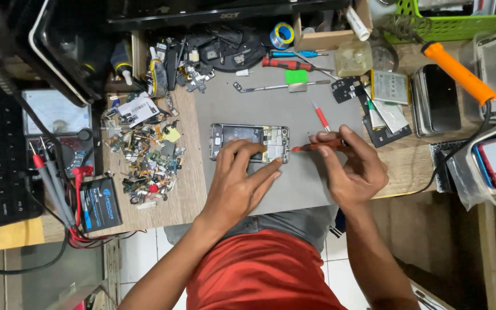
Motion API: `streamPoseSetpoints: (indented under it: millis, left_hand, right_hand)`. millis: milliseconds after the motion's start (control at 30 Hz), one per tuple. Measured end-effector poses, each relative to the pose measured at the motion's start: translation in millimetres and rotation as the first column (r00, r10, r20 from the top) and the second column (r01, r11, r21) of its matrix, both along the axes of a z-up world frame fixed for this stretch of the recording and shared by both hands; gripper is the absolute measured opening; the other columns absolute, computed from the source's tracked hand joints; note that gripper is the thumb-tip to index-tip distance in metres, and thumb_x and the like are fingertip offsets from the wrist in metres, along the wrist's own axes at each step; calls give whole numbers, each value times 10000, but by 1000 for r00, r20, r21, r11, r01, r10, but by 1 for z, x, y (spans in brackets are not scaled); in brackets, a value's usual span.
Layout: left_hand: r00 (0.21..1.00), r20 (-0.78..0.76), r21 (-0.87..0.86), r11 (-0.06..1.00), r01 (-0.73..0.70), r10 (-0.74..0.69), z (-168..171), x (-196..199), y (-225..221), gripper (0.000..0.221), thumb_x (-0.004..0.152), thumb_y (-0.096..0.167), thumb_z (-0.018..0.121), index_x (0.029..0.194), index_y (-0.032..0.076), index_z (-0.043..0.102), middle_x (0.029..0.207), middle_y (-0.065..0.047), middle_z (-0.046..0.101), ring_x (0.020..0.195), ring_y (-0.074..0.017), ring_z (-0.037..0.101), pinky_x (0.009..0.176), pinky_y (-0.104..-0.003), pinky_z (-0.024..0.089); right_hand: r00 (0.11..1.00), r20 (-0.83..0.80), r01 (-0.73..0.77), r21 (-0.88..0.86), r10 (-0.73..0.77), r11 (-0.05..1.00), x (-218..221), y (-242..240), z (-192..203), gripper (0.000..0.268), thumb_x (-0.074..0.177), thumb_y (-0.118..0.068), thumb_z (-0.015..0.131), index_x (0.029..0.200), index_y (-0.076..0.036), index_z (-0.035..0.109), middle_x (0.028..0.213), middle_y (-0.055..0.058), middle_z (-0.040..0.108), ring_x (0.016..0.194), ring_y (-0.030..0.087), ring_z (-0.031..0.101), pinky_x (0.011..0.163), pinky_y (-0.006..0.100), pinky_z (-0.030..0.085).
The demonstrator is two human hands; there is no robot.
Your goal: Disassembling a mobile phone by removing the back cover, unscrewing internal components, and detaching parts using specialized repair tools.
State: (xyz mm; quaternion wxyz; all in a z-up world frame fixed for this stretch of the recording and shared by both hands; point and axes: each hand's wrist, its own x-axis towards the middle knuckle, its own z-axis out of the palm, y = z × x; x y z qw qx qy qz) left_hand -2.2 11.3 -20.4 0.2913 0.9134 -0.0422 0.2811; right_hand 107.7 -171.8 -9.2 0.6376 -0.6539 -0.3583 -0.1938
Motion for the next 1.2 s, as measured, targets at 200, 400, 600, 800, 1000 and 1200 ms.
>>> streamPoseSetpoints:
  millis: [200,400,600,800,1000,1200]
  left_hand:
    - [998,-14,-33,998,60,-60,2,0,3,136,923,217,753,1049,175,788,1121,-94,630,1193,-341,554,1070,-543,447]
    - [997,-35,-59,996,65,-67,4,-1,4,127,927,179,743,1045,152,780,1111,-102,634,1191,-343,561,1067,-549,452]
    - [997,-36,-58,996,71,-73,6,-1,5,118,936,163,731,1042,131,771,1107,-107,635,1187,-344,562,1063,-556,452]
    - [997,-42,-44,997,70,-72,5,-1,5,118,938,159,725,1045,127,765,1105,-107,634,1185,-341,563,1061,-558,453]
    - [998,-16,-27,998,58,-58,4,-1,4,113,943,164,722,1045,133,762,1102,-105,639,1180,-337,566,1061,-546,455]
    - [998,-23,-34,998,58,-59,4,-1,6,118,937,161,725,1043,137,771,1103,-106,646,1179,-338,569,1062,-548,455]
  right_hand:
    - [999,23,-26,-23,26,999,-1,0,-4,474,822,222,756,1247,250,545,915,358,693,796,433,757,707,481,648]
    - [998,47,-39,-42,41,998,-3,3,-2,458,806,231,761,1220,256,566,895,358,696,798,430,755,700,498,648]
    - [995,87,-40,-54,44,998,-4,7,0,435,783,238,782,1177,262,600,873,340,703,796,424,761,688,495,648]
    - [975,217,-16,-164,52,986,-4,3,11,417,748,199,845,1120,226,659,821,291,719,720,387,761,652,470,637]
    - [936,351,53,-229,31,972,-8,9,19,371,744,164,877,1077,175,713,778,235,737,651,333,741,619,433,627]
    - [923,382,56,-248,44,967,-15,16,25,357,744,175,868,1072,133,733,783,218,738,646,319,734,602,439,619]
